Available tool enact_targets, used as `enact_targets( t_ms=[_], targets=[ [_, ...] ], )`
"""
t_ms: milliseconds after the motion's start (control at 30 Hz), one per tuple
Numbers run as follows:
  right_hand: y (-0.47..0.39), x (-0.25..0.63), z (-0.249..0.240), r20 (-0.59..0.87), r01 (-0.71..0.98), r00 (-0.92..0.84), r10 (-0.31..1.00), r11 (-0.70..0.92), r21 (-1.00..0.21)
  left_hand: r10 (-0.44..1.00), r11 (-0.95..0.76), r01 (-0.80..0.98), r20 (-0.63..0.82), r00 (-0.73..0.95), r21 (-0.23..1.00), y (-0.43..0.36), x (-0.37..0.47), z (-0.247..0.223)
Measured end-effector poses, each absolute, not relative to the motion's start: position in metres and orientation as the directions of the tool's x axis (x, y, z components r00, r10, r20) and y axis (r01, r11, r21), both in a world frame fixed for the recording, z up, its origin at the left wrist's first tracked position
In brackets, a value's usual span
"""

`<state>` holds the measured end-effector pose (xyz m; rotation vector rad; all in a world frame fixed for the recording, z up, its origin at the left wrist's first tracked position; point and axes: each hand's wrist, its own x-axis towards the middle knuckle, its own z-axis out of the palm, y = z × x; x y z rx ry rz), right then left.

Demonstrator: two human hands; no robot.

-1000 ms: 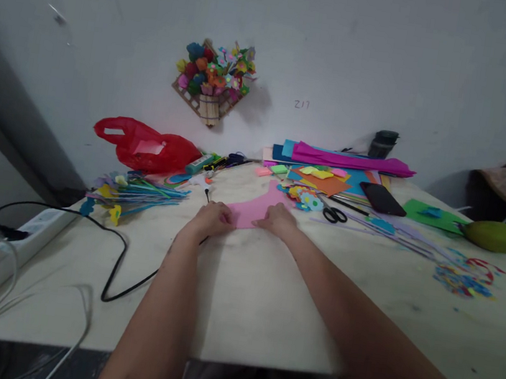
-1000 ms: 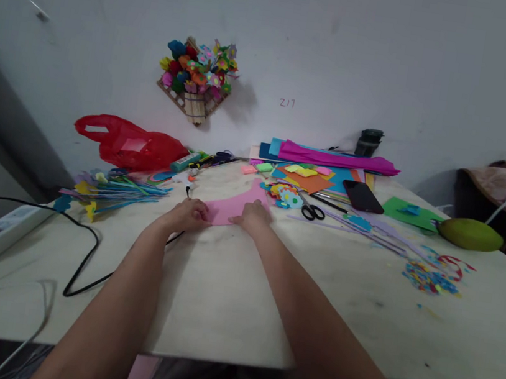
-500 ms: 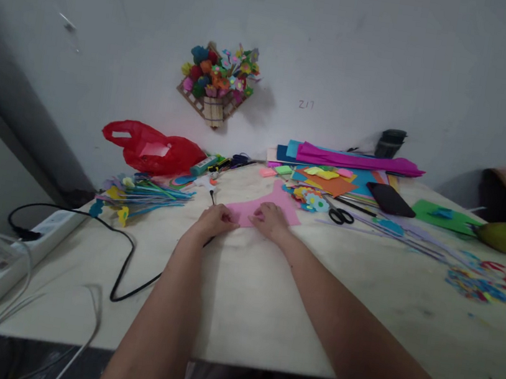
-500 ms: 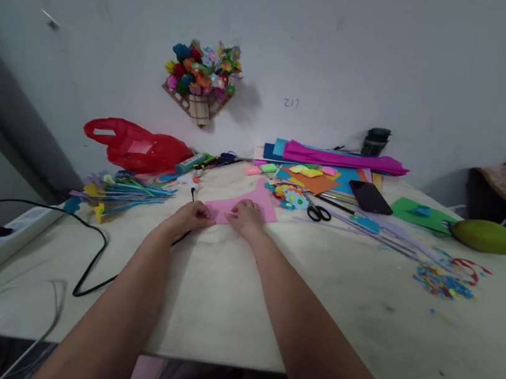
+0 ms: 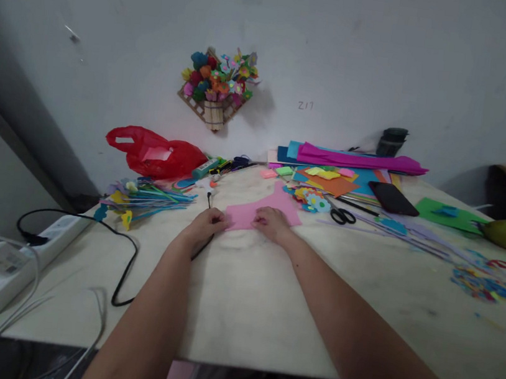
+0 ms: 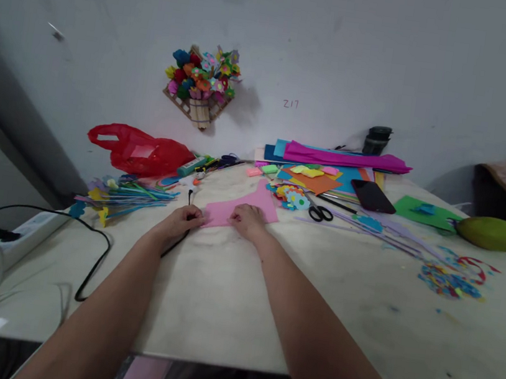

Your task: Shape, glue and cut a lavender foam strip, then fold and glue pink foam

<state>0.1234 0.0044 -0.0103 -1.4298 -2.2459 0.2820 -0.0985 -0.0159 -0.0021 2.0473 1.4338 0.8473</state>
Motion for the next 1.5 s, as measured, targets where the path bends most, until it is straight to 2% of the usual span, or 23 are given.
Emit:
enact_targets(
  t_ms=[167, 367, 500, 800, 1067, 1500],
  targets=[
    [0.003, 0.122, -0.011, 0.277, 0.801, -0.359, 0.891, 0.446, -0.399, 0.970, -0.243, 0.620, 0.173, 0.173, 0.746, -0.022, -0.097, -0.006],
    [0.000, 0.117, -0.010, 0.343, 0.759, -0.409, 0.846, 0.524, -0.386, 0.949, -0.315, 0.625, 0.238, 0.207, 0.714, -0.019, -0.097, -0.007],
    [0.004, 0.113, -0.015, 0.337, 0.731, -0.460, 0.821, 0.566, -0.382, 0.935, -0.354, 0.633, 0.252, 0.248, 0.689, -0.018, -0.097, -0.006],
    [0.004, 0.112, -0.013, 0.342, 0.752, -0.467, 0.815, 0.570, -0.331, 0.951, -0.308, 0.615, 0.216, 0.221, 0.726, -0.021, -0.095, -0.003],
    [0.009, 0.110, -0.016, 0.308, 0.763, -0.454, 0.836, 0.543, -0.349, 0.960, -0.273, 0.596, 0.178, 0.216, 0.755, -0.019, -0.097, -0.005],
    [0.006, 0.107, -0.011, 0.295, 0.786, -0.426, 0.855, 0.512, -0.347, 0.955, -0.296, 0.651, 0.195, 0.225, 0.698, -0.017, -0.098, -0.008]
  ],
)
